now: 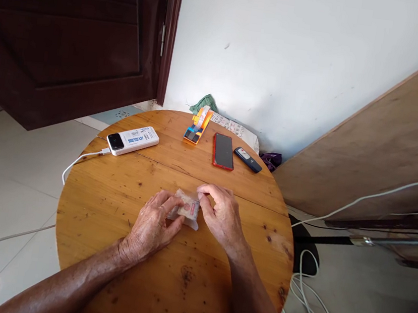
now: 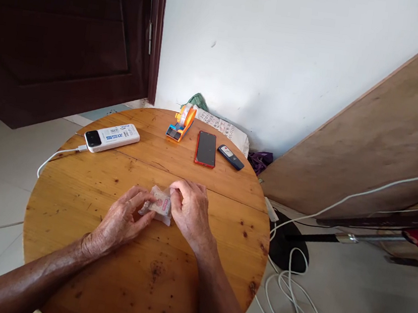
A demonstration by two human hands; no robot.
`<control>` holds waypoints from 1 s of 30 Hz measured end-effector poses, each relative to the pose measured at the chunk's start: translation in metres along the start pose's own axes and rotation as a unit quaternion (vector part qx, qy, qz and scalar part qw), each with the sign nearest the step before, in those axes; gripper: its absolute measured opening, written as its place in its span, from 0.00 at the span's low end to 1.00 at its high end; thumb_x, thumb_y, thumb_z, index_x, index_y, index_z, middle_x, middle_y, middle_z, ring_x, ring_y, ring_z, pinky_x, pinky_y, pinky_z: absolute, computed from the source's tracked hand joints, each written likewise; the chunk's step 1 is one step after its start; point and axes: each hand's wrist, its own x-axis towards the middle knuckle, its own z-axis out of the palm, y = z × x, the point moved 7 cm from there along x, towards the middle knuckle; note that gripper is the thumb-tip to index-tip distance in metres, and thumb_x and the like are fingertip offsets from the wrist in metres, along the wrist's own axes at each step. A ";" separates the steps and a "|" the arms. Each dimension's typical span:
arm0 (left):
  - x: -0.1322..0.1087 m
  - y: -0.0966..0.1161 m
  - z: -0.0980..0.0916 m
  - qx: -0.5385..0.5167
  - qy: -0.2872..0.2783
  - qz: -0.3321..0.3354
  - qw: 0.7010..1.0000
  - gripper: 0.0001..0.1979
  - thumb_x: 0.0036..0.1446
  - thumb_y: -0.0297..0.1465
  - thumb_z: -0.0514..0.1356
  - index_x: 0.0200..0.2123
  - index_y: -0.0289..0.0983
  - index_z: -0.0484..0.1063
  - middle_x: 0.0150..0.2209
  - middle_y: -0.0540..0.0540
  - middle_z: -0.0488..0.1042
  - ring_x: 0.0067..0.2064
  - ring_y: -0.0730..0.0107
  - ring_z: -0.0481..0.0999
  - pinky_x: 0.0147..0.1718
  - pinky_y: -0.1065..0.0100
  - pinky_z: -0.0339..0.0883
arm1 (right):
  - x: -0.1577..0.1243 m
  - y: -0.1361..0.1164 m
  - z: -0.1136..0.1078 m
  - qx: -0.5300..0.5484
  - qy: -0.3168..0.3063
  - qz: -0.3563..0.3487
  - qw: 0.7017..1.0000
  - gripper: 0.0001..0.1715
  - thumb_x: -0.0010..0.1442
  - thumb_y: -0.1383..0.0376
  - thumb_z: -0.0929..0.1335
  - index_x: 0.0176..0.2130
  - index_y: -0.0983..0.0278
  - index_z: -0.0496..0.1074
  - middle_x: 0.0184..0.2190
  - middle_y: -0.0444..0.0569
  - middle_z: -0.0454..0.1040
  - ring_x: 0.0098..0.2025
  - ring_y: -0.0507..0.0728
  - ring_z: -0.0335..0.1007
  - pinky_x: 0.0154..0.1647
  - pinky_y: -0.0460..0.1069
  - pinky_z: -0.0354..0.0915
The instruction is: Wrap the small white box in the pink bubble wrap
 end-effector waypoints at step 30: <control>0.000 -0.003 0.000 -0.020 -0.008 0.004 1.000 0.11 0.57 0.27 0.59 0.44 0.41 0.72 0.41 0.47 0.72 0.37 0.69 0.73 0.38 0.68 0.69 | -0.003 -0.015 -0.028 -0.001 -0.005 -0.045 0.999 0.12 0.63 0.71 0.65 0.29 0.61 0.72 0.30 0.45 0.79 0.35 0.56 0.70 0.44 0.53 0.58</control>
